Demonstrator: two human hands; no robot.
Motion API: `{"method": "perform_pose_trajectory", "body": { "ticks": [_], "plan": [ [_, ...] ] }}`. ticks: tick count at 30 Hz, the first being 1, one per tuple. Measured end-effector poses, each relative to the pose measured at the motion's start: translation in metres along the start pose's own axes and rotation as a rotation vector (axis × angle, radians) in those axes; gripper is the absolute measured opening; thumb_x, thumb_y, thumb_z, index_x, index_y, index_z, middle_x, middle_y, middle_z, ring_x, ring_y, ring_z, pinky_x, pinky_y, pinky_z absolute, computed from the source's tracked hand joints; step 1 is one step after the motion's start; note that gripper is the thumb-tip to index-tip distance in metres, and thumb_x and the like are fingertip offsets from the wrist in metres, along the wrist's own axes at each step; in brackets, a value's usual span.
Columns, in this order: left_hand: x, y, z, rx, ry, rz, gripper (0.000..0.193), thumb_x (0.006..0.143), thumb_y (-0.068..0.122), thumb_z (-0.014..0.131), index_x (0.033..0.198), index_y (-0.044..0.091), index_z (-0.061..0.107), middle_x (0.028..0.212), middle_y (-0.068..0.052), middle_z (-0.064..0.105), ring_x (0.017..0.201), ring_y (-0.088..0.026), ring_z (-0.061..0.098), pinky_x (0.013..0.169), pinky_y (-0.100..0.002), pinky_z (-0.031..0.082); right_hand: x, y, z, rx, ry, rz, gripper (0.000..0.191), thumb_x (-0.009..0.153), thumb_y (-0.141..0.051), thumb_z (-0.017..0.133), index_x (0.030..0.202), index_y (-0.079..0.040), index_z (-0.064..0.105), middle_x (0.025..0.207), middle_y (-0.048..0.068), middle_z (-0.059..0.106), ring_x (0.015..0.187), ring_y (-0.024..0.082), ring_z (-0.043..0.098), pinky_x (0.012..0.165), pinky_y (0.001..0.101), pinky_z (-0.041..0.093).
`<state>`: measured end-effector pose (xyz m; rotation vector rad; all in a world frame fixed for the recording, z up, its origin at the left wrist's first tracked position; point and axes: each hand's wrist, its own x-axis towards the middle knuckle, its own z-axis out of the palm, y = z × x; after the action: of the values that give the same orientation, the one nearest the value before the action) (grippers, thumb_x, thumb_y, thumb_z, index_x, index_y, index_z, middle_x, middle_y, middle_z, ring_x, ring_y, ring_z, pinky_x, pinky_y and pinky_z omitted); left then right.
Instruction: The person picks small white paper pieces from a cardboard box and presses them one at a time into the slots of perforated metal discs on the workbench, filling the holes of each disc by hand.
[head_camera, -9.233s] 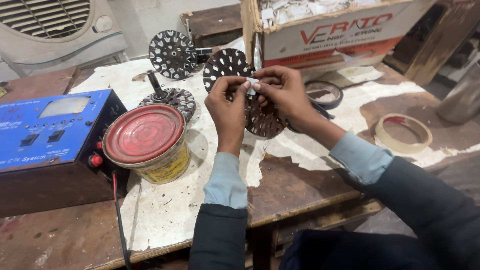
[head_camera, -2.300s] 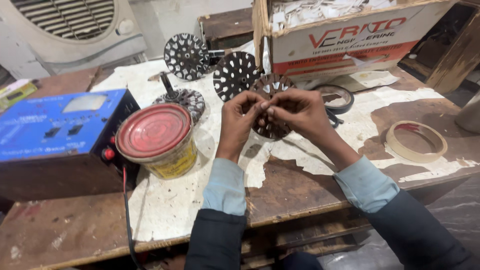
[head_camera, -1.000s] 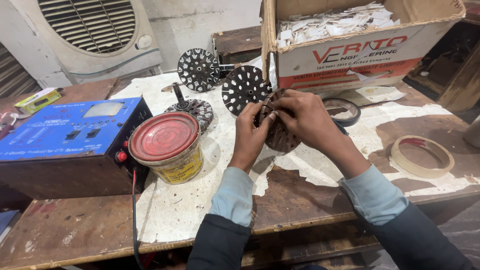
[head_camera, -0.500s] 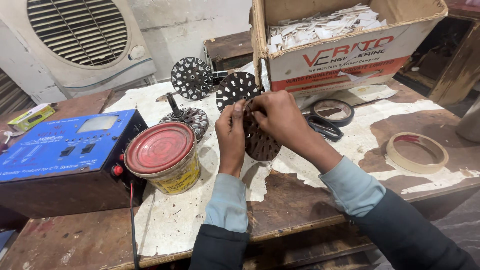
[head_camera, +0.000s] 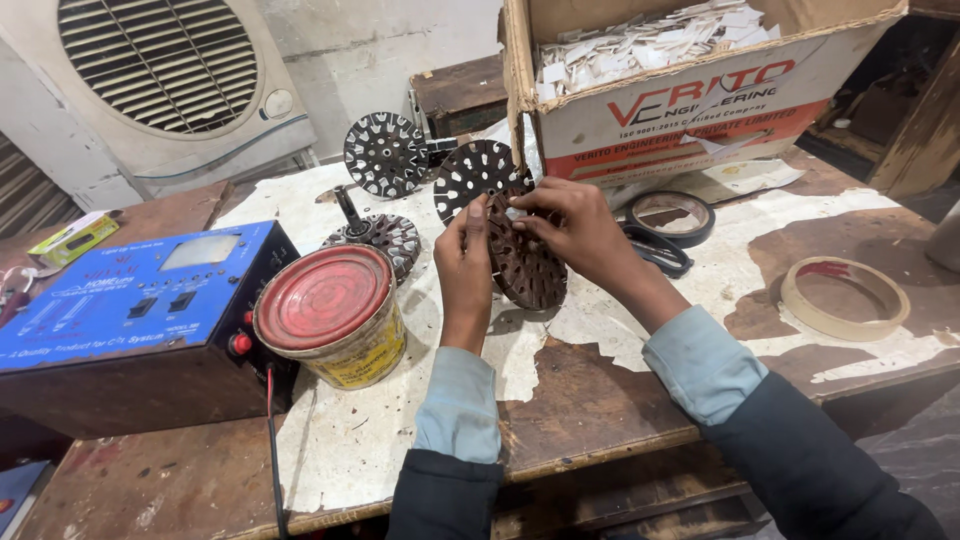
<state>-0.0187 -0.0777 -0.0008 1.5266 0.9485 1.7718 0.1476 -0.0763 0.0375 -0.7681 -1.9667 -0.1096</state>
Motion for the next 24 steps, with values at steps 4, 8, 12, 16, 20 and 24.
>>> {"method": "perform_pose_trajectory", "body": {
  "ticks": [4, 8, 12, 16, 20, 24],
  "plan": [
    [-0.002, 0.004, 0.005, 0.157, 0.038, 0.057, 0.038, 0.093, 0.014, 0.071, 0.126, -0.005, 0.068, 0.108, -0.014, 0.076, 0.096, -0.018, 0.072, 0.086, -0.031, 0.057, 0.0, 0.0, -0.006, 0.081, -0.08, 0.085, 0.029, 0.085, -0.012, 0.079, 0.113, -0.003, 0.075, 0.098, 0.012, 0.074, 0.087, 0.023, 0.073, 0.076, 0.0362, 0.058],
    [0.002, -0.002, 0.0, -0.078, 0.04, -0.223, 0.038, 0.09, 0.005, 0.067, 0.127, 0.0, 0.069, 0.102, -0.012, 0.075, 0.086, -0.019, 0.071, 0.072, -0.034, 0.06, 0.001, 0.005, -0.012, 0.163, -0.078, 0.168, 0.041, 0.088, -0.025, 0.079, 0.125, -0.008, 0.071, 0.111, 0.009, 0.072, 0.102, 0.022, 0.071, 0.093, 0.0375, 0.057],
    [0.004, -0.013, 0.0, -0.164, -0.006, -0.112, 0.036, 0.093, 0.007, 0.064, 0.128, -0.001, 0.069, 0.108, -0.011, 0.075, 0.092, -0.016, 0.071, 0.081, -0.03, 0.059, 0.001, 0.015, -0.013, 0.189, -0.076, 0.188, 0.049, 0.093, -0.035, 0.075, 0.134, -0.01, 0.068, 0.131, 0.012, 0.065, 0.126, 0.027, 0.059, 0.106, 0.0415, 0.048],
    [0.004, -0.022, 0.0, -0.186, -0.06, -0.128, 0.036, 0.096, 0.016, 0.066, 0.128, -0.001, 0.067, 0.108, -0.011, 0.073, 0.093, -0.015, 0.07, 0.082, -0.03, 0.059, -0.005, 0.021, -0.001, 0.468, -0.201, 0.333, 0.05, 0.099, -0.034, 0.066, 0.143, -0.011, 0.061, 0.138, 0.007, 0.062, 0.13, 0.019, 0.056, 0.108, 0.0352, 0.044],
    [0.003, -0.023, 0.002, -0.161, -0.097, -0.074, 0.044, 0.088, 0.02, 0.078, 0.125, -0.001, 0.064, 0.107, -0.012, 0.074, 0.095, -0.016, 0.07, 0.084, -0.029, 0.058, -0.005, 0.023, 0.001, 0.597, -0.186, 0.42, 0.047, 0.099, -0.028, 0.065, 0.142, -0.009, 0.061, 0.129, 0.005, 0.065, 0.12, 0.015, 0.061, 0.102, 0.0301, 0.05],
    [0.001, -0.019, 0.002, -0.173, -0.076, -0.075, 0.047, 0.086, 0.021, 0.078, 0.125, -0.002, 0.064, 0.108, -0.011, 0.073, 0.094, -0.016, 0.07, 0.082, -0.03, 0.06, -0.005, 0.017, 0.006, 0.59, -0.124, 0.432, 0.043, 0.097, -0.022, 0.068, 0.138, -0.008, 0.064, 0.124, 0.003, 0.066, 0.114, 0.013, 0.063, 0.098, 0.0275, 0.051]
  ]
}}
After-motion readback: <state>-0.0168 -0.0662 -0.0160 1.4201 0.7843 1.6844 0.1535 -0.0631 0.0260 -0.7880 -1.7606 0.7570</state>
